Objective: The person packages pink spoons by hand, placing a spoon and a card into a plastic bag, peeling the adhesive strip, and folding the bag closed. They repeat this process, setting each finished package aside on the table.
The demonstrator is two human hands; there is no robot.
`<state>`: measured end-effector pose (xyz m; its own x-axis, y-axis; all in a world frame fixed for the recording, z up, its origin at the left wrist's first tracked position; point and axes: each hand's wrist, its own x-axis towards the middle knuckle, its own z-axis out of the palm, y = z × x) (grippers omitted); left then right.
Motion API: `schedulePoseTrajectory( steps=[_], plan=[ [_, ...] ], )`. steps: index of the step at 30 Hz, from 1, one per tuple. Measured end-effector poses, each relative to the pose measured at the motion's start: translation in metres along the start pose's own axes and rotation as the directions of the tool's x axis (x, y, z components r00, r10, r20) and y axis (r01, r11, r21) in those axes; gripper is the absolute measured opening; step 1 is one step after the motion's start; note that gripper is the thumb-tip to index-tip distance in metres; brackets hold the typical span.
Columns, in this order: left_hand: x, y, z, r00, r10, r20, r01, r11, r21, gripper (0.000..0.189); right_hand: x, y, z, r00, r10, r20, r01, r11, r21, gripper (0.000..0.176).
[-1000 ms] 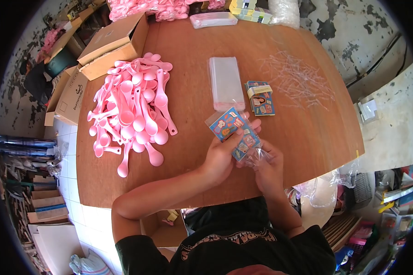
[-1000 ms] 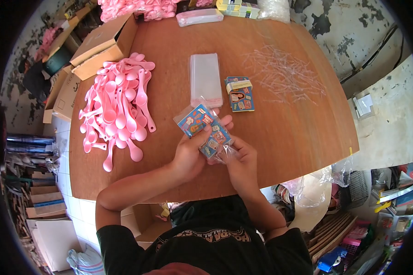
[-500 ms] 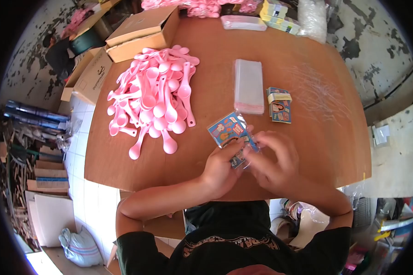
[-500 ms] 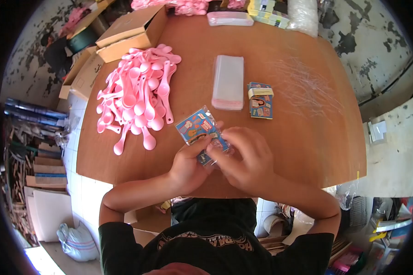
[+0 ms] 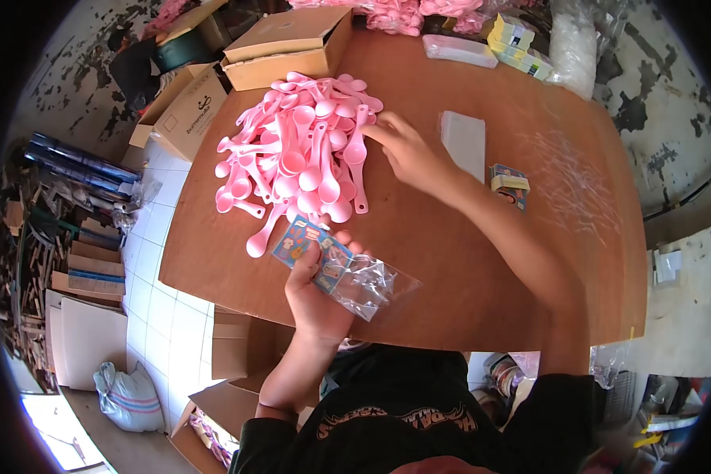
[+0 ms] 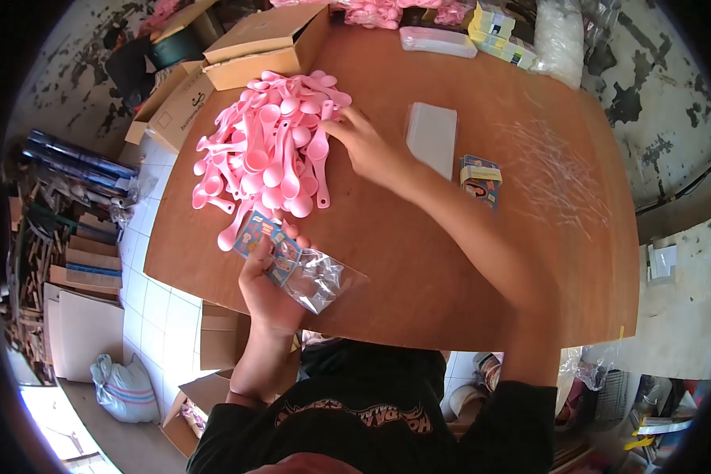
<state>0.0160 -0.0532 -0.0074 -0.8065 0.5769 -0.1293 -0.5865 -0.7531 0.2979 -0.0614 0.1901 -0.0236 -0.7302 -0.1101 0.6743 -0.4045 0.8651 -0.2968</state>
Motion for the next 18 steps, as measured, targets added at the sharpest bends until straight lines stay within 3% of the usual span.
schedulePoseTrajectory(
  steps=[1,3,8,10,12,13,14,15,17,18],
  plan=[
    [-0.001,-0.001,0.001,1.000,0.002,0.000,-0.002,1.000,0.002,0.032,0.011,0.010,0.002,1.000,-0.001,-0.002,0.001,1.000,0.002,0.030],
    [0.001,-0.003,0.004,0.998,0.001,-0.066,0.000,1.000,0.013,0.033,0.028,0.023,0.004,0.939,-0.284,0.194,0.334,0.887,-0.318,0.031],
    [0.008,-0.005,0.011,0.991,0.075,-0.107,-0.076,0.997,-0.004,0.036,0.037,0.035,0.006,0.923,-0.349,0.162,0.383,0.873,-0.303,0.028],
    [0.012,-0.005,0.014,0.988,0.096,-0.120,-0.097,0.995,0.000,0.037,0.035,0.021,-0.010,0.928,-0.371,-0.036,0.347,0.895,-0.279,0.021],
    [0.015,-0.006,0.018,0.985,0.136,-0.106,-0.140,0.990,-0.026,0.038,0.024,0.010,-0.029,0.910,-0.408,-0.071,0.375,0.885,-0.277,0.013],
    [0.016,-0.006,0.018,0.984,0.146,-0.104,-0.151,0.988,-0.045,0.038,0.010,-0.007,-0.043,0.998,-0.068,0.005,0.068,0.996,-0.061,0.012],
    [0.017,-0.006,0.019,0.983,0.145,-0.115,-0.151,0.987,-0.051,0.038,-0.004,-0.024,-0.055,0.953,0.261,0.151,-0.279,0.953,0.117,0.012],
    [0.017,-0.007,0.020,0.981,0.153,-0.120,-0.164,0.982,-0.092,0.037,-0.017,-0.035,-0.065,0.951,0.265,0.162,-0.285,0.951,0.117,0.012],
    [0.018,-0.009,0.020,0.981,0.170,-0.090,-0.182,0.971,-0.153,0.035,-0.040,-0.056,-0.083,0.762,0.582,0.284,-0.641,0.618,0.455,0.019],
    [0.018,-0.012,0.019,0.982,0.166,-0.093,-0.179,0.972,-0.155,0.035,-0.051,-0.067,-0.093,0.759,0.585,0.286,-0.645,0.616,0.452,0.019]
  ],
)
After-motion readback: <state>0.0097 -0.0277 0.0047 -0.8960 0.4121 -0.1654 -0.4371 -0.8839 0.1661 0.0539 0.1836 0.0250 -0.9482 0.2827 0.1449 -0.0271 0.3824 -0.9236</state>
